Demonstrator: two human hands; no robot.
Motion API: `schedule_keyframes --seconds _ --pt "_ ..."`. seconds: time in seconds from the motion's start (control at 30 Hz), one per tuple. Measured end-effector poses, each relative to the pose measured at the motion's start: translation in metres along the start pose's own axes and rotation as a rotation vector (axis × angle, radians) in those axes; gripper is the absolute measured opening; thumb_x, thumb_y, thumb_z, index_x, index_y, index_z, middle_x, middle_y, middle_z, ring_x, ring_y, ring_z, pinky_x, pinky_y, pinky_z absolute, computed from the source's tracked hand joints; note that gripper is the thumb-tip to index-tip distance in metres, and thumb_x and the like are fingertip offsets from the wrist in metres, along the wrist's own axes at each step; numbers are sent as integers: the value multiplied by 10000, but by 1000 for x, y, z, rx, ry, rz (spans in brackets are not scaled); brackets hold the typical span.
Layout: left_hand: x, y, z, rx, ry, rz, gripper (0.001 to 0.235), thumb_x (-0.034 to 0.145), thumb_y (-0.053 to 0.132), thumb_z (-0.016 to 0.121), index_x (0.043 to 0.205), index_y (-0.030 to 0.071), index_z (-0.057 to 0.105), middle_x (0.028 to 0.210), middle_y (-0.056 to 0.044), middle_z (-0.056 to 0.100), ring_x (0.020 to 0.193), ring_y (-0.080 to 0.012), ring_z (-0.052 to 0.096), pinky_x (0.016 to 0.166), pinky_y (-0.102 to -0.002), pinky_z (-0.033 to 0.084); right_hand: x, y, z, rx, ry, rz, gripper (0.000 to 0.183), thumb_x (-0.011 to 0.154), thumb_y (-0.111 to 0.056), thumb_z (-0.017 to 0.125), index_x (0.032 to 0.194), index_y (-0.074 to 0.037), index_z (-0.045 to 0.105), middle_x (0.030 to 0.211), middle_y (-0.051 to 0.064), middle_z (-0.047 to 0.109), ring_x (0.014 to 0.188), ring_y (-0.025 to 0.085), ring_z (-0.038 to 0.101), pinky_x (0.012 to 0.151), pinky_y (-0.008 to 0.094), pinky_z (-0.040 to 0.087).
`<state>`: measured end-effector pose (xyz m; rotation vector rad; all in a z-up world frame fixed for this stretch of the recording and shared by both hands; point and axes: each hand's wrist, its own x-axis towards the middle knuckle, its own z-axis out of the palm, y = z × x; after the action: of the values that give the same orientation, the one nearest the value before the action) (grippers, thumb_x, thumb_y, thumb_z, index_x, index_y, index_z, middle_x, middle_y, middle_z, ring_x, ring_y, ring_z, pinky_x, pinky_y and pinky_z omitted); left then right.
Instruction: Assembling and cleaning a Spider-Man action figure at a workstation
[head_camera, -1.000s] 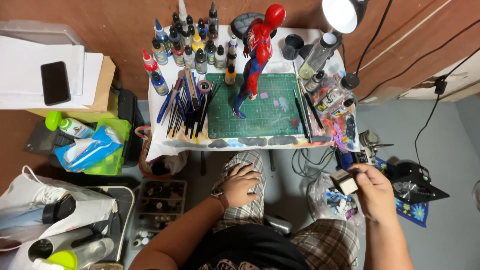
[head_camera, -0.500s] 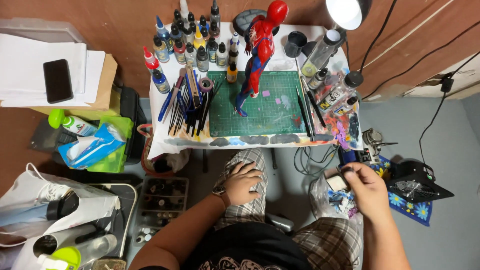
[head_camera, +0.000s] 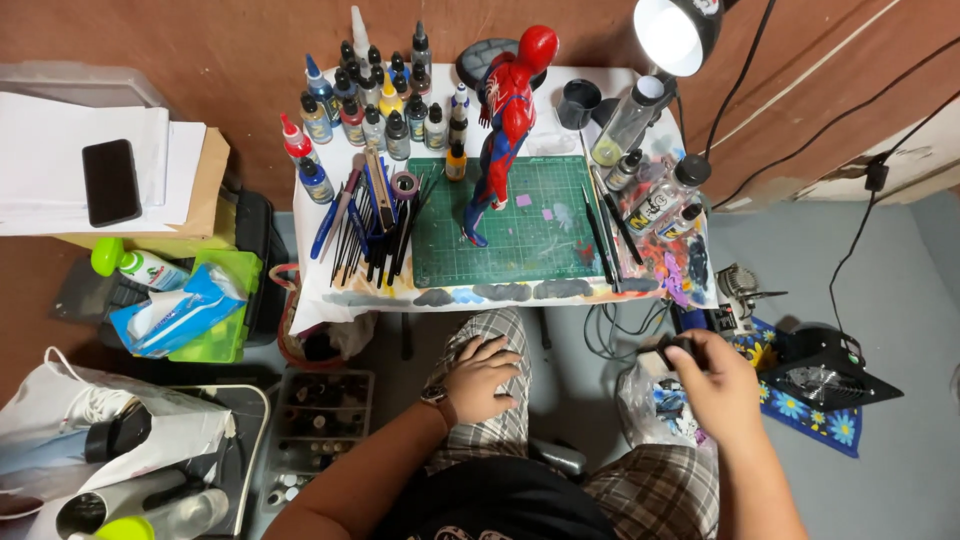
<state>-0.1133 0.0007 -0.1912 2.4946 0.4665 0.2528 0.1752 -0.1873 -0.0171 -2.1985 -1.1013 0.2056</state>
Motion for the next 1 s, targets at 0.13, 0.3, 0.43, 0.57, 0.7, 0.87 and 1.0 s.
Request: schedule_keyframes --seconds 0.13,0.3,0.43,0.57,0.7,0.87,1.0 --pt "-3 5 -6 -18 -17 -18 460 801 436 709 1170 161 711 1454 25 562 1503 -303 292 1211 -594 92 -4 7 0 346 -84 81 161 974 -170 680 1092 -87 751 967 -5 707 897 107 595 832 290 469" --pt "-2 7 -12 6 -56 -5 470 816 452 682 1198 179 704 1472 9 549 1510 -305 279 1212 -597 97 -2 -9 -1 -33 -49 -13 234 935 -262 750 1116 -114 748 955 5 770 813 120 636 784 306 486" --pt "0 6 -13 5 -29 4 473 800 446 698 1188 176 714 1461 4 560 1501 -312 299 1214 -598 99 2 13 3 626 -195 64 235 1005 -171 639 1161 -14 717 1025 63 698 904 153 612 786 295 482" --pt "-5 15 -21 -16 -95 -25 483 825 438 676 1230 174 699 1477 2 540 1514 -299 270 1219 -591 77 -3 19 10 312 -92 -3 325 976 -297 695 1153 -25 712 999 94 725 870 214 656 730 344 502" --pt "-3 7 -14 -5 -45 5 477 812 440 701 1202 166 709 1461 -1 555 1504 -311 292 1210 -601 100 -1 -11 1 -70 -15 -96 252 941 -257 751 1128 -88 736 1023 36 776 928 170 700 821 340 522" --pt "-5 11 -16 54 -50 -25 505 812 474 700 1226 185 692 1470 32 556 1515 -261 287 1222 -544 128 2 5 6 436 -78 0 173 971 -78 683 1127 -42 750 915 86 705 839 155 612 762 327 513" --pt "-8 13 -17 123 -43 -40 531 810 507 711 1240 198 682 1467 55 566 1518 -215 298 1226 -500 169 -1 -19 3 345 -55 -44 193 944 -77 763 1124 -10 775 790 175 725 693 244 645 661 382 566"
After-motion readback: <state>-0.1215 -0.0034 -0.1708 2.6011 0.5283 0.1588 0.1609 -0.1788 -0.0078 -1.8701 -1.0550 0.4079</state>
